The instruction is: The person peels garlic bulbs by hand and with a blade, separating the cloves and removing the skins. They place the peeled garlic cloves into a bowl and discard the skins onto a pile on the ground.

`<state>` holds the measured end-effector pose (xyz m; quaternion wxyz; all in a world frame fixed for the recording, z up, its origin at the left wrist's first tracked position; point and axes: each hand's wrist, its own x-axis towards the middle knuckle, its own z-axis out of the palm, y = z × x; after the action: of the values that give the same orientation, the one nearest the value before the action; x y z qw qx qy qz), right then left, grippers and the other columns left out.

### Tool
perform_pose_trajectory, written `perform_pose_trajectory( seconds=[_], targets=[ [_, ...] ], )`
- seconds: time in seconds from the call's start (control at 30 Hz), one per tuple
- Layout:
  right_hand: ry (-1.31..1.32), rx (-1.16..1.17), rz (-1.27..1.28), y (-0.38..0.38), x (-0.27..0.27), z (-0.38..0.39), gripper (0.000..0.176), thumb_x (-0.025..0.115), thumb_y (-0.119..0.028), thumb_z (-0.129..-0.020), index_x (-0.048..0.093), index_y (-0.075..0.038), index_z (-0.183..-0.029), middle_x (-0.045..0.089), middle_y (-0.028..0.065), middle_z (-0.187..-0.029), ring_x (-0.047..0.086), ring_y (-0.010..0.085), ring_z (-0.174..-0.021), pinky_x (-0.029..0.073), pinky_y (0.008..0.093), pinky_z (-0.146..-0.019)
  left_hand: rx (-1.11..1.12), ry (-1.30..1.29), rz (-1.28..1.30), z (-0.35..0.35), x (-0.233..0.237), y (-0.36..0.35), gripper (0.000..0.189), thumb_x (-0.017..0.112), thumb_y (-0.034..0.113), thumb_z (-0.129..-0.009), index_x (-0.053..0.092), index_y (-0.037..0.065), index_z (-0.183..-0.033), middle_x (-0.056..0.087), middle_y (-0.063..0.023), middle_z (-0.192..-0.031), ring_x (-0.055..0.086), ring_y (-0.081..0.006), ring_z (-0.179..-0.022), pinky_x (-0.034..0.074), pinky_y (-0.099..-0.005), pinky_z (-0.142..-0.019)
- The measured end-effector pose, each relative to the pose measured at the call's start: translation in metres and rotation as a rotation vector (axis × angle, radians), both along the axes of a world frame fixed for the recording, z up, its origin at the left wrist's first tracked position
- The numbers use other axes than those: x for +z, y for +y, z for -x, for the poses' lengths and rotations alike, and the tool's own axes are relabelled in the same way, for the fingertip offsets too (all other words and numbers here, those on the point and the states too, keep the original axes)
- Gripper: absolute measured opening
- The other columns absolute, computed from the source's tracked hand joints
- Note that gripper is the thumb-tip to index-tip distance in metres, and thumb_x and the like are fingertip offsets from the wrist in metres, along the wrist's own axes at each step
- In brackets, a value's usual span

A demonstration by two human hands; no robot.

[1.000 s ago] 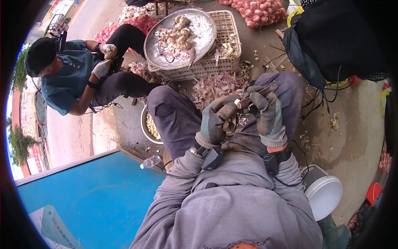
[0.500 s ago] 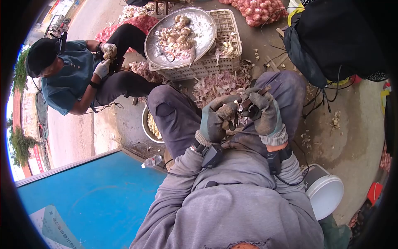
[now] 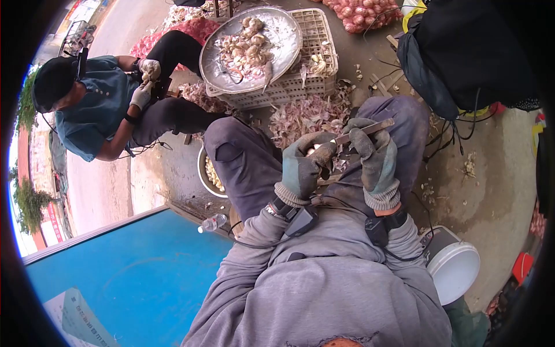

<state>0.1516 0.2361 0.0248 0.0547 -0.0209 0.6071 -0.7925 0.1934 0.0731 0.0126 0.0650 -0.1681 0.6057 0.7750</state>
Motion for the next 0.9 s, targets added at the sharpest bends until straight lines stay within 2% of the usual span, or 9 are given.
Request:
perform_pose_trajectory(
  seconds=[0.23, 0.3, 0.43, 0.5, 0.6, 0.73, 0.8, 0.9],
  targets=[
    [-0.053, -0.009, -0.021, -0.001, -0.003, -0.001, 0.028, 0.073, -0.018, -0.095, 0.068, 0.002, -0.114, 0.069, 0.0026, -0.097, 0.063, 0.0089, -0.087, 0.052, 0.0239, -0.077, 0.023, 0.001, -0.025, 0.0, 0.001, 0.001, 0.02, 0.071, 0.009, -0.093, 0.072, -0.001, -0.11, 0.071, -0.0018, -0.087, 0.06, -0.0049, -0.069, 0.048, -0.0207, -0.059],
    [-0.054, 0.005, -0.043, 0.0, -0.009, 0.003, 0.029, 0.067, -0.021, -0.098, 0.067, 0.002, -0.117, 0.071, 0.0044, -0.098, 0.065, 0.0099, -0.086, 0.053, 0.0253, -0.077, 0.015, -0.008, -0.025, 0.001, 0.005, 0.002, 0.019, 0.07, 0.01, -0.093, 0.072, -0.001, -0.109, 0.07, -0.0016, -0.086, 0.059, -0.0044, -0.066, 0.046, -0.0201, -0.056],
    [-0.049, 0.032, 0.004, 0.003, -0.007, 0.004, 0.031, 0.068, -0.021, -0.097, 0.066, 0.002, -0.118, 0.071, 0.0051, -0.099, 0.066, 0.0105, -0.086, 0.054, 0.0256, -0.076, 0.0, 0.005, -0.022, 0.0, 0.006, 0.002, 0.021, 0.072, 0.012, -0.093, 0.072, -0.001, -0.109, 0.069, -0.0003, -0.084, 0.058, -0.0046, -0.066, 0.046, -0.0204, -0.056],
    [-0.144, 0.011, 0.072, 0.002, -0.008, 0.004, 0.03, 0.069, -0.025, -0.096, 0.069, 0.001, -0.11, 0.07, 0.003, -0.092, 0.066, 0.0094, -0.08, 0.053, 0.0239, -0.073, -0.036, -0.011, -0.071, 0.0, 0.003, 0.0, 0.024, 0.072, 0.017, -0.094, 0.072, -0.001, -0.109, 0.068, 0.0007, -0.084, 0.056, -0.0041, -0.064, 0.044, -0.0204, -0.056],
    [-0.215, 0.023, 0.164, 0.002, -0.007, 0.004, 0.033, 0.069, -0.029, -0.095, 0.07, 0.001, -0.109, 0.071, 0.0037, -0.091, 0.067, 0.0099, -0.078, 0.054, 0.024, -0.071, -0.078, 0.027, -0.047, 0.003, 0.0, -0.002, 0.028, 0.071, 0.021, -0.095, 0.071, -0.001, -0.111, 0.067, 0.0013, -0.085, 0.055, -0.0042, -0.066, 0.044, -0.0213, -0.057],
    [-0.156, 0.014, 0.115, 0.003, -0.007, 0.003, 0.03, 0.069, -0.026, -0.095, 0.07, 0.001, -0.108, 0.071, 0.0044, -0.092, 0.068, 0.0102, -0.077, 0.055, 0.0245, -0.07, -0.121, -0.008, -0.052, 0.003, -0.005, -0.007, 0.029, 0.07, 0.023, -0.096, 0.07, 0.0, -0.113, 0.068, 0.0002, -0.088, 0.058, -0.0056, -0.07, 0.047, -0.0228, -0.06],
    [-0.191, -0.029, 0.075, 0.003, -0.007, 0.003, 0.03, 0.072, -0.024, -0.095, 0.069, 0.001, -0.109, 0.07, 0.0044, -0.094, 0.068, 0.0107, -0.078, 0.056, 0.0249, -0.072, -0.055, -0.113, -0.265, 0.001, -0.006, -0.004, 0.028, 0.071, 0.021, -0.095, 0.069, 0.0, -0.114, 0.068, -0.0008, -0.089, 0.059, -0.0062, -0.072, 0.048, -0.0231, -0.061],
    [-0.094, -0.05, 0.044, 0.001, -0.008, 0.004, 0.036, 0.071, -0.027, -0.094, 0.066, 0.002, -0.114, 0.07, 0.0053, -0.093, 0.067, 0.0119, -0.083, 0.055, 0.0251, -0.072, -0.021, -0.051, -0.114, 0.004, 0.004, 0.007, 0.027, 0.071, 0.018, -0.095, 0.069, -0.001, -0.114, 0.069, -0.0017, -0.09, 0.06, -0.0061, -0.071, 0.049, -0.0222, -0.061]
  ],
)
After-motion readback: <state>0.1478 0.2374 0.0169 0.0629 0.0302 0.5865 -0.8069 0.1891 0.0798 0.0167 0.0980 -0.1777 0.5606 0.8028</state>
